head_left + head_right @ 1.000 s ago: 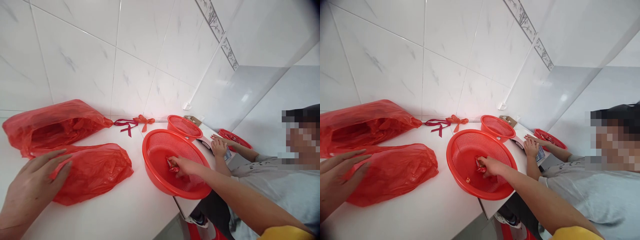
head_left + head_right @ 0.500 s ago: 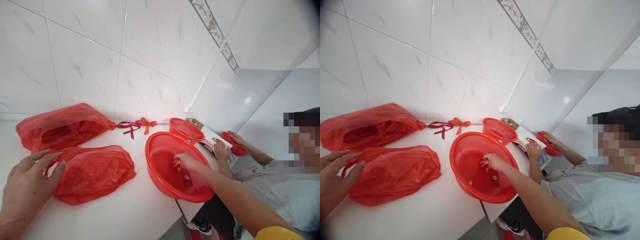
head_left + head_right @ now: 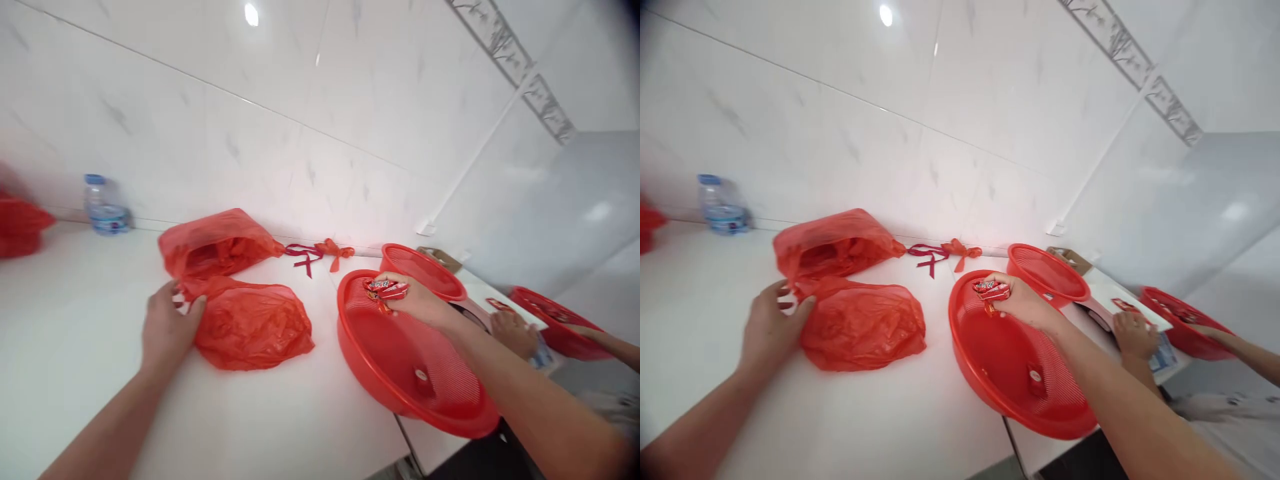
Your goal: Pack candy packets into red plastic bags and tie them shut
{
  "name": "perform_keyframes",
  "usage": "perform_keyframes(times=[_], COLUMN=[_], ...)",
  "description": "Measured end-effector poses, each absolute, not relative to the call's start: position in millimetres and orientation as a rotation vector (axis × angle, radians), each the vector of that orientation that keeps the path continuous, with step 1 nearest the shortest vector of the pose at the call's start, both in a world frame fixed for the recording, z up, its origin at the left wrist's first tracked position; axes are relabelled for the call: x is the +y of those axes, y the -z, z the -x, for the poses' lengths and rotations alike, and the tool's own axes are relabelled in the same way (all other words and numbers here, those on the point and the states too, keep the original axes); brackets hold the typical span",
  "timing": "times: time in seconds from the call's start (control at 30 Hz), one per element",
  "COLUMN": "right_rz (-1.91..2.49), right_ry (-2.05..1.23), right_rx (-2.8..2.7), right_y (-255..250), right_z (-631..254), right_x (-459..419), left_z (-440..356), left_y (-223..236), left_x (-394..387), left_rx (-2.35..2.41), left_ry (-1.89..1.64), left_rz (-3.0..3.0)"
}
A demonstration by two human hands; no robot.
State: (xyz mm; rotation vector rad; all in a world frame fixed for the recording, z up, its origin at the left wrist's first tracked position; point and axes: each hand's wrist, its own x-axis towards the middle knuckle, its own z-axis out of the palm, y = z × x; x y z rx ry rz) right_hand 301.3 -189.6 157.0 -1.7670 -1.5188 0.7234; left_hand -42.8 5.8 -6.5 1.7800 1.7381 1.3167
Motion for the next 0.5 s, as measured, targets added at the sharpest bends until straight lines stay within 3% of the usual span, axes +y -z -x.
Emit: perform_keyframes(times=[0.17, 0.33, 0.5], right_rz=[1.634, 1.600, 1.731], right_ry=[-0.832, -0.483, -0.385], right_rx=[-1.837, -2.284, -2.447], right_y=[-163, -119, -105], right_z=[-228, -176, -161], right_x=[-141, -78, -64], left_z=[45, 45, 43], left_y=[6, 5, 5], left_x=[2, -1, -3], left_rx=[1.700, 1.666, 1.617], left_ry=[-1.228, -1.218, -1.234], left_rz=[-1.699, -1.724, -1.754])
